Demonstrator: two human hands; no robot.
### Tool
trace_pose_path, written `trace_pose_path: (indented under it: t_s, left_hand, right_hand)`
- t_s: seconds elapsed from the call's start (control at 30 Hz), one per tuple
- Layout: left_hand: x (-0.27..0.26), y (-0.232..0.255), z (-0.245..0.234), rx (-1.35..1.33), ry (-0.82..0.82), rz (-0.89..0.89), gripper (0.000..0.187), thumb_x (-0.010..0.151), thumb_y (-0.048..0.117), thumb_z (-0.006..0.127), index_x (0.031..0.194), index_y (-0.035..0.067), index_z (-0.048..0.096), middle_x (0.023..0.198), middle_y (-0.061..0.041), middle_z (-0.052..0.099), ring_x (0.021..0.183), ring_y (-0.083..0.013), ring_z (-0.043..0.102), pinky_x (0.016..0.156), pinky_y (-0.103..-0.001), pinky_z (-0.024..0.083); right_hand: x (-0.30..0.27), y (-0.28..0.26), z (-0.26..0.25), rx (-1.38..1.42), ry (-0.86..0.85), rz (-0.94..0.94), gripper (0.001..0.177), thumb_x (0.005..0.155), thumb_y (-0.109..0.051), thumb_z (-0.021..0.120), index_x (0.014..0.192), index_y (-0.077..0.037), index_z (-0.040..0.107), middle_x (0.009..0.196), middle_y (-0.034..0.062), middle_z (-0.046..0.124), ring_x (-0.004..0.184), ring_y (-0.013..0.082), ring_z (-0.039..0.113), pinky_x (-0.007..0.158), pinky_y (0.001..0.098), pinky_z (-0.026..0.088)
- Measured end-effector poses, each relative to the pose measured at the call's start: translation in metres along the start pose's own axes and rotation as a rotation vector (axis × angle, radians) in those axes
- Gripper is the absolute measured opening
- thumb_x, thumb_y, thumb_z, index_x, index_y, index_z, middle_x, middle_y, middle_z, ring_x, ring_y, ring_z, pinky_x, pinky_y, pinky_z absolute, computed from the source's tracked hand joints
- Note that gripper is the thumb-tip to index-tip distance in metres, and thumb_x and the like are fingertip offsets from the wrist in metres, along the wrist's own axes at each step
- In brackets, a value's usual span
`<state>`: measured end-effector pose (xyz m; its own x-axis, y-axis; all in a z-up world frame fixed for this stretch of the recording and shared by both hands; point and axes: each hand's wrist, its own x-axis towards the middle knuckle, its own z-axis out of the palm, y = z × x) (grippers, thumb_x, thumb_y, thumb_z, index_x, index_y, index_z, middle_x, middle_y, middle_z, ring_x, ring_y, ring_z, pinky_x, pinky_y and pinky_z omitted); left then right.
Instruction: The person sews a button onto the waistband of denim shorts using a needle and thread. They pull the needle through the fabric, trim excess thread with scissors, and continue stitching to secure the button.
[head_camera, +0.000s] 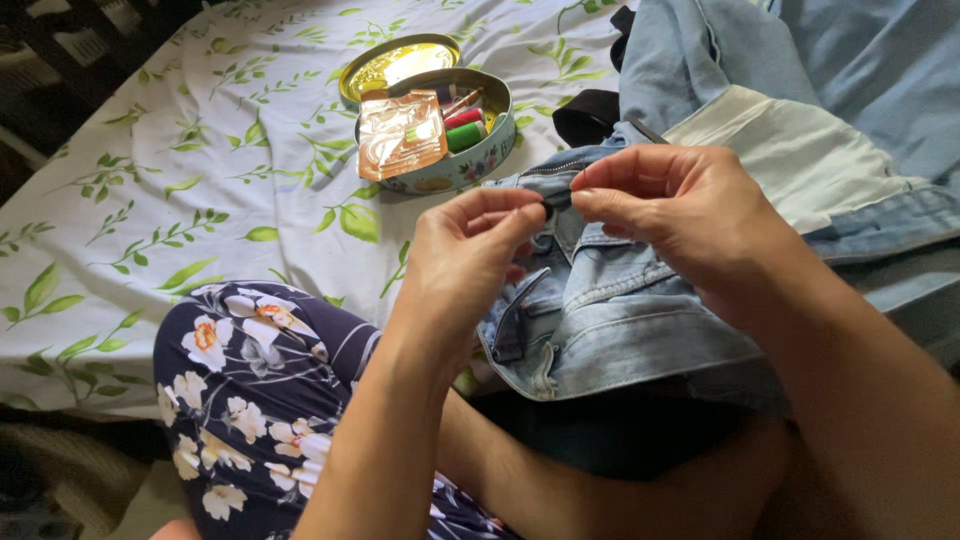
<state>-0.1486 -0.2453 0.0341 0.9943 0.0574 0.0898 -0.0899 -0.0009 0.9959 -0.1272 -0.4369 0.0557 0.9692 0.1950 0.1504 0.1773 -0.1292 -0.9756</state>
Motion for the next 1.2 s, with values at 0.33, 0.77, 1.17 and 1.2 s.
trace_pose_path:
  t_s: [0.33,0.77,1.17,1.2]
  left_hand:
    - [0.025,0.000,0.029,-0.127,-0.099,0.077,0.026,0.090,0.021,0.072,0.108,0.002,0.076,0.091,-0.004,0.076,0.074,-0.0096,0.063,0.064,-0.025,0.052]
    - [0.052,-0.005,0.045,-0.134,-0.179,0.160,0.025,0.093,0.021,0.073,0.106,0.001,0.076,0.082,-0.001,0.072,0.070,-0.0067,0.059,0.059,-0.021,0.048]
    - [0.041,-0.010,0.026,-0.223,-0.175,0.187,0.022,0.090,0.011,0.075,0.104,-0.007,0.075,0.086,-0.010,0.075,0.074,-0.0107,0.066,0.068,-0.023,0.054]
    - [0.037,-0.009,0.024,-0.205,-0.168,0.184,0.022,0.091,0.011,0.075,0.105,-0.007,0.075,0.086,-0.009,0.075,0.074,-0.0105,0.066,0.068,-0.022,0.054]
  right_hand:
    - [0.004,-0.003,-0.008,-0.035,0.135,-0.211,0.017,0.095,-0.011,0.073,0.111,-0.004,0.075,0.097,0.0049,0.076,0.082,0.0090,0.068,0.077,0.0245,0.058]
    - [0.011,0.001,-0.019,-0.107,0.192,-0.218,0.016,0.098,-0.012,0.072,0.110,-0.002,0.073,0.099,0.0074,0.076,0.085,0.0109,0.072,0.081,0.0258,0.063]
    - [0.014,0.009,-0.019,0.105,0.050,0.000,0.021,0.092,-0.012,0.072,0.109,0.000,0.075,0.098,0.0094,0.077,0.089,0.0159,0.074,0.083,0.0281,0.062]
    - [0.014,0.009,-0.018,0.126,0.036,0.028,0.021,0.091,-0.012,0.072,0.108,0.000,0.075,0.098,0.0095,0.077,0.088,0.0160,0.075,0.083,0.0283,0.062]
